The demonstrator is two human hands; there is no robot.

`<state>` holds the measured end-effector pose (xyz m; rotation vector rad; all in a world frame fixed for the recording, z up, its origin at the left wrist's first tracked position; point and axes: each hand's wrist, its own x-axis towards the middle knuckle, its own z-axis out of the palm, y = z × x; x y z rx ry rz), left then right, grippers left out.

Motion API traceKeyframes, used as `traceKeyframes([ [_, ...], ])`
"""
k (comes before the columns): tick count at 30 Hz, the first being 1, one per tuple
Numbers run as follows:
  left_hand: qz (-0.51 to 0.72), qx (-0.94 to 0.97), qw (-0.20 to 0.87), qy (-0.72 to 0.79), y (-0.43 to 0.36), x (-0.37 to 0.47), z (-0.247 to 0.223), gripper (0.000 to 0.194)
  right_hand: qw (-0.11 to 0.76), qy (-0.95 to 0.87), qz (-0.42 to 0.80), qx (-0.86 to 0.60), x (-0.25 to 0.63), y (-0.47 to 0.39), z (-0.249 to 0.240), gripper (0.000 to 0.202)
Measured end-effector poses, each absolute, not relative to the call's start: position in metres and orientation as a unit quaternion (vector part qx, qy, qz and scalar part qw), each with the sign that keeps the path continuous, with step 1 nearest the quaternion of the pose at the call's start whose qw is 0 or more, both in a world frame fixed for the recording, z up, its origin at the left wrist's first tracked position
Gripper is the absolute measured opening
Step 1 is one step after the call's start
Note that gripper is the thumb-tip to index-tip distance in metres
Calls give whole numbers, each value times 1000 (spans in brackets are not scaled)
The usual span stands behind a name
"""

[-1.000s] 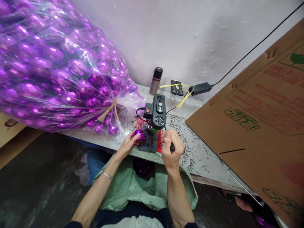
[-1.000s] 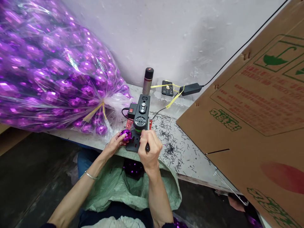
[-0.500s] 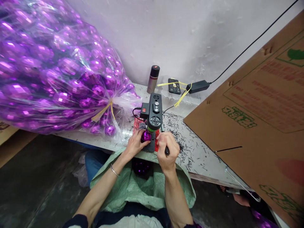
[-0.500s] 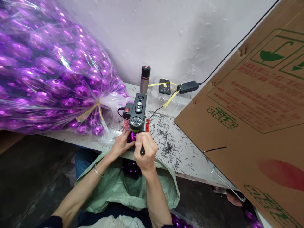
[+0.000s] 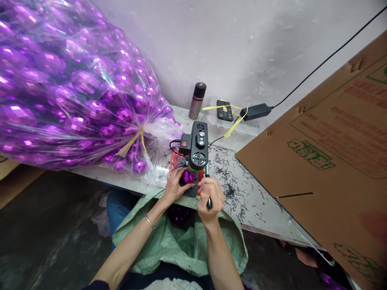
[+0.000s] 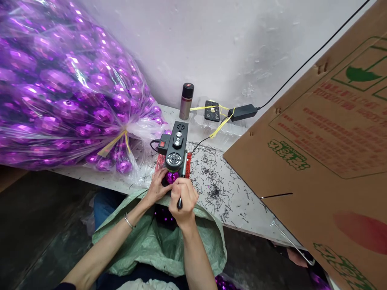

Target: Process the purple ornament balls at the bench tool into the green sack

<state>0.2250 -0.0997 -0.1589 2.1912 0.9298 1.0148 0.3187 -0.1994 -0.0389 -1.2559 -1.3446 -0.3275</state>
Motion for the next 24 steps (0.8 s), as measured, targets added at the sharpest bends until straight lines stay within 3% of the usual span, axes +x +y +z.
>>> traceKeyframes([
  [8,381,813,266,351,-102,227,-163,56,622,-565,-174,-514,319,-193,-81,26],
  [24,391,807,282,342,-100,228,-162,56,670,-520,-165,-504,315,-183,-103,30],
])
